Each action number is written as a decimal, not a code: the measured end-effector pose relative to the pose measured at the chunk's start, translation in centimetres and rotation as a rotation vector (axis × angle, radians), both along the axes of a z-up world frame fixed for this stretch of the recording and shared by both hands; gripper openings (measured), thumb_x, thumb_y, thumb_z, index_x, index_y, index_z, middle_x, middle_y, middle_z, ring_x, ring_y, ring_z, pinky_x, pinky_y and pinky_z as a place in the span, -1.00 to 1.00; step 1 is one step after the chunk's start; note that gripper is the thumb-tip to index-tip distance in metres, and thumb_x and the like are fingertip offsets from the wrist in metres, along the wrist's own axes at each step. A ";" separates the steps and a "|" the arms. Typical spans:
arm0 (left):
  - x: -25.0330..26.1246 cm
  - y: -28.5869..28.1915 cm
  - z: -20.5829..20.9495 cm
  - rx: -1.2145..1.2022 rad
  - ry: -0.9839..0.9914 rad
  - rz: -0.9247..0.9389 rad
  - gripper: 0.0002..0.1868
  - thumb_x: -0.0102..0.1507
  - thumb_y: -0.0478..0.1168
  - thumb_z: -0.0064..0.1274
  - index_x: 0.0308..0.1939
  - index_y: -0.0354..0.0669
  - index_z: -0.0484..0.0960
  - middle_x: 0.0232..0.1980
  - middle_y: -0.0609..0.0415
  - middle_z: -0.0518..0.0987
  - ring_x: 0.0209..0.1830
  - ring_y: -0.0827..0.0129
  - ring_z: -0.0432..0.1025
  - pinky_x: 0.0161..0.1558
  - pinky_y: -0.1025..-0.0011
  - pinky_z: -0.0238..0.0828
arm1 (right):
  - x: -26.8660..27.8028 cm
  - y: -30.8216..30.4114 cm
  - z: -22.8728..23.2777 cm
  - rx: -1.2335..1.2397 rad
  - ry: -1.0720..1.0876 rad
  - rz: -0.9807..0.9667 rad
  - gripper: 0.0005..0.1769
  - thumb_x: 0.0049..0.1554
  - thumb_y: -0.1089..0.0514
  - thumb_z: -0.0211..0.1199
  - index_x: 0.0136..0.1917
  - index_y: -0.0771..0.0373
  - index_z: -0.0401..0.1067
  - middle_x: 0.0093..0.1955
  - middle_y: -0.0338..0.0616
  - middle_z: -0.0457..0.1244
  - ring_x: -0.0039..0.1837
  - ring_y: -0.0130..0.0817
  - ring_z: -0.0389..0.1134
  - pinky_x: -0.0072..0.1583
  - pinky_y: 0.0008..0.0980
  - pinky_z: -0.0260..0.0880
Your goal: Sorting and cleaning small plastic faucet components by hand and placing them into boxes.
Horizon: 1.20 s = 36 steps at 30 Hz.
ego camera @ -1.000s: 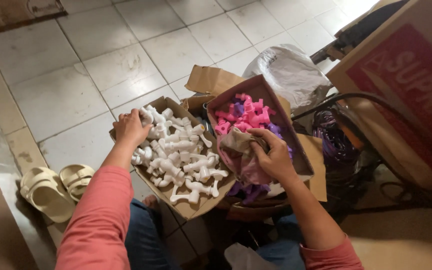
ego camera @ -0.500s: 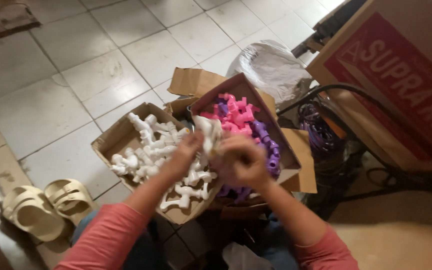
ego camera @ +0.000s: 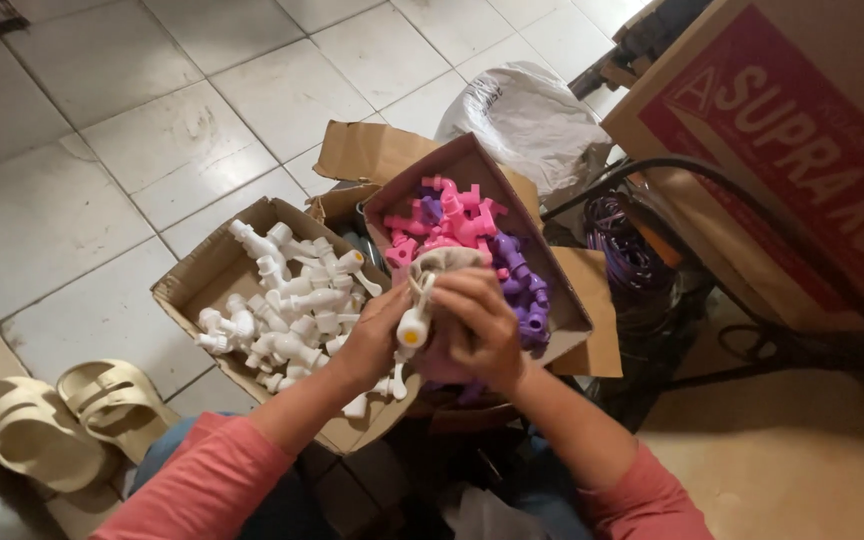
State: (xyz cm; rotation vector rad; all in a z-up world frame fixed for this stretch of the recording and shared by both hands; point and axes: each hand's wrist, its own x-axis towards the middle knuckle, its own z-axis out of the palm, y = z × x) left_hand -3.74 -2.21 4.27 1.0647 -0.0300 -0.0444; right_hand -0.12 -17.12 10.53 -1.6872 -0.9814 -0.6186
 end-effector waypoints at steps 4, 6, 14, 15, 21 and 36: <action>-0.2 -0.1 -0.7 0.077 -0.080 0.072 -0.60 0.44 -0.18 -0.21 0.08 -0.47 0.61 -0.09 -0.28 0.59 -0.10 0.26 0.41 0.13 0.14 0.38 | 2.7 -1.1 0.8 -0.046 0.025 -0.121 -0.67 0.03 0.53 0.17 -0.04 0.25 0.60 -0.08 0.00 0.38 -0.05 0.04 0.43 0.07 -0.06 0.44; 0.0 0.2 -1.9 0.160 -0.155 0.102 -0.63 0.43 -0.18 -0.17 0.05 -0.45 0.61 -0.14 -0.24 0.60 -0.15 0.23 0.42 0.07 0.17 0.39 | 2.4 -0.7 2.8 -0.027 0.087 -0.160 -0.66 0.05 0.54 0.10 -0.07 0.24 0.57 -0.15 -0.01 0.34 -0.08 0.05 0.41 0.05 -0.05 0.42; 0.9 2.4 -4.0 0.366 -0.299 0.036 -0.63 0.41 -0.18 -0.11 -0.40 -0.30 0.64 -0.46 -0.05 0.60 -0.42 0.38 0.36 -0.20 0.29 0.45 | 2.1 -1.0 0.1 -0.214 0.210 0.337 -0.33 -0.21 0.50 0.00 0.13 0.29 0.62 0.21 0.11 0.39 0.29 0.15 0.40 0.33 0.04 0.37; 1.5 2.4 -6.4 0.363 -0.300 0.039 -0.63 0.41 -0.18 -0.11 -0.40 -0.30 0.64 -0.46 -0.05 0.60 -0.42 0.38 0.36 -0.20 0.29 0.45 | 2.4 -1.5 0.7 -0.217 0.209 0.339 -0.33 -0.21 0.50 0.00 0.13 0.29 0.62 0.21 0.11 0.39 0.29 0.15 0.40 0.33 0.04 0.37; -0.6 2.9 1.3 0.715 -0.192 -0.104 -0.60 0.37 -0.10 -0.24 -0.11 -0.35 0.62 -0.16 -0.40 0.60 0.02 -0.25 0.45 0.21 -0.05 0.26 | 0.1 -2.1 0.0 -0.343 0.557 0.316 -0.17 -0.05 0.48 0.09 0.51 0.23 0.23 0.10 0.07 0.44 0.14 -0.01 0.48 0.15 -0.02 0.45; 0.1 0.6 2.9 -0.084 0.229 -0.152 -0.06 0.25 0.57 -0.62 0.46 0.16 0.33 -0.48 0.08 0.39 -0.64 0.45 0.34 -0.61 0.58 0.38 | 2.9 -3.2 1.6 -0.030 0.934 0.408 -0.29 0.09 0.41 0.13 0.52 0.20 0.23 0.17 -0.10 0.35 0.17 -0.31 0.41 0.32 -0.26 0.37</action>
